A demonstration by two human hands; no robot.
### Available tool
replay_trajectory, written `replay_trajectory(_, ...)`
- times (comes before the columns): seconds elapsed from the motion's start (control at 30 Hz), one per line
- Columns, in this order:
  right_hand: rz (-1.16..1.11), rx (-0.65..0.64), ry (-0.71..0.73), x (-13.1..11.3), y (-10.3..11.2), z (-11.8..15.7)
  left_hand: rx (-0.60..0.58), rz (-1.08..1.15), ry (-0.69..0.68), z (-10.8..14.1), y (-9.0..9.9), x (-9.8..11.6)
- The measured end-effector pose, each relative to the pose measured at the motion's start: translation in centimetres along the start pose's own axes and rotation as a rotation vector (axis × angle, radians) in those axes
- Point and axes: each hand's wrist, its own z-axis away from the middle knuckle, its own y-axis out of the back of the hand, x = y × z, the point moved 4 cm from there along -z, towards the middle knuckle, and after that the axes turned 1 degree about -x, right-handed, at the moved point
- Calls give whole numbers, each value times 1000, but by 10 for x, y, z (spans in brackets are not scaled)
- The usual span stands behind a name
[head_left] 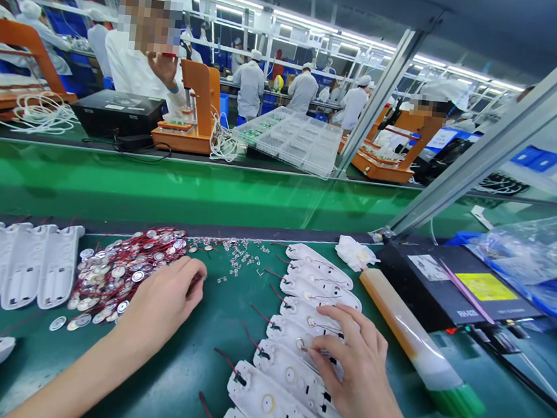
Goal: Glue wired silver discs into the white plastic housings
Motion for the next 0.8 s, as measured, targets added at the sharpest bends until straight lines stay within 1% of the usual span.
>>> replay_trajectory(0.17,-12,9,35,-2,3,-1,54,135,4,3,7,0)
replay_trajectory(0.3,-21,-39,62,-1,-2,-1,107,270,-13,5,17,-2)
replay_trajectory(0.37,-10,-60,85,-2,-2,-2,140,349,8,8,24,1)
replay_trajectory(0.43,-25,-22,85,-6,4,-5,153,460,60,14,29,7)
replay_trajectory(0.47,-53,21,82,-9,10,-7,137,534,95,17,29,11)
replay_trajectory(0.53,-148,108,93,-22,23,-13,65,727,165,26,25,22)
replay_trajectory(0.6,-256,123,155,-40,32,-19,-35,932,221,33,17,36)
replay_trajectory(0.63,-299,113,190,-50,35,-22,-78,1021,244,37,13,42)
replay_trajectory(0.7,-344,101,225,-66,34,-25,-128,1147,282,41,8,51)
replay_trajectory(0.8,-323,159,231,-79,26,-23,-153,1171,315,45,6,57)
